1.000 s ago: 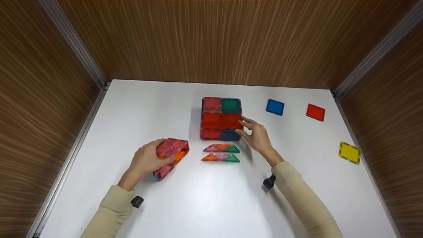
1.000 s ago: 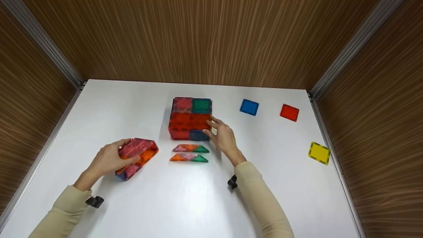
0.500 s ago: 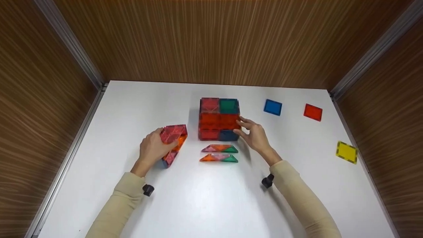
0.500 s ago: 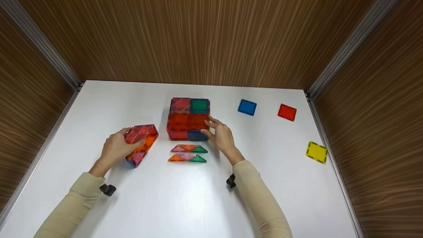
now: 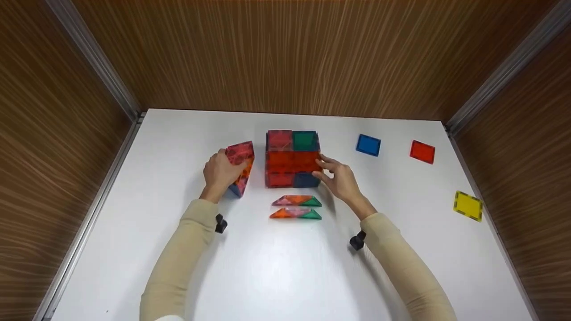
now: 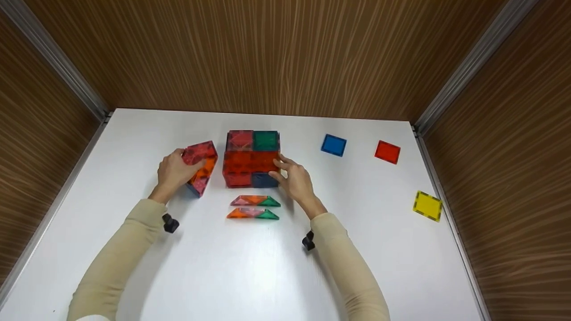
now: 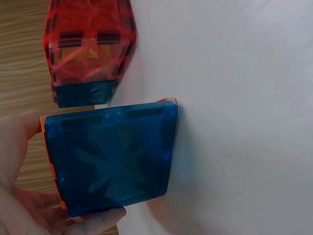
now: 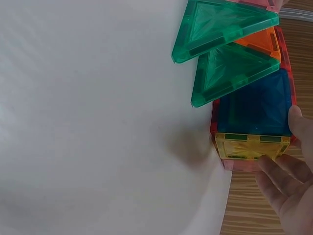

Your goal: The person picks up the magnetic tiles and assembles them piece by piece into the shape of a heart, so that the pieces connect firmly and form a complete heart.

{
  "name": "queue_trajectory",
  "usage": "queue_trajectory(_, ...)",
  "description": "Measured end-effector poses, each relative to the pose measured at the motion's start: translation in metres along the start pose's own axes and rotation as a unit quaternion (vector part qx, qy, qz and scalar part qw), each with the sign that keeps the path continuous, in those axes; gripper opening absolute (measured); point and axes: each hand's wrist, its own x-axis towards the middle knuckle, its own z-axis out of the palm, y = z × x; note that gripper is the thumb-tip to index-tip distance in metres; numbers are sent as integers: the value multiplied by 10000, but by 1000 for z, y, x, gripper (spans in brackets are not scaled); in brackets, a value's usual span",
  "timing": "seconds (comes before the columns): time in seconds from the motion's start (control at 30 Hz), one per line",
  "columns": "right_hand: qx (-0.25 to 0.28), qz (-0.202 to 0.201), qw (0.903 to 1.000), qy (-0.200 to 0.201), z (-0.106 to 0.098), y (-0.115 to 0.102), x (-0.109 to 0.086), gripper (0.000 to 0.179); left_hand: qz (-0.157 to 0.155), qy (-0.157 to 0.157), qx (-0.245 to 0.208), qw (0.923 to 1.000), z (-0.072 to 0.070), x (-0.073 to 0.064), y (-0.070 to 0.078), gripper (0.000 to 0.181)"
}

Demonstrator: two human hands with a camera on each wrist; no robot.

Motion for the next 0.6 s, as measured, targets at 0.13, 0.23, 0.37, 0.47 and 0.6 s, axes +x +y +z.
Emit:
queue_trajectory(0.13, 62, -49, 10000, 2, 0, 2, 0, 49, -146, 13, 31, 9999, 6, 15, 10, 70)
queue_trajectory(0.23, 60, -8, 10000, -8, 0, 1, 0, 49, -196, 7, 32, 9998, 12, 22, 17, 71)
queue_trajectory(0.37, 10, 68, 10000, -31, -1, 1, 0, 49, -149, 4, -11, 9999, 19, 24, 27, 72)
queue_trajectory(0.47, -19, 97, 9999, -72, -1, 1, 0, 49, -102, -87, -311, 9994, 23, 24, 35, 71)
queue_trajectory(0.6, -24, 178, 9998, -76, -3, 3, 2, 50, -29, -221, -662, 9976, 28, 23, 40, 67)
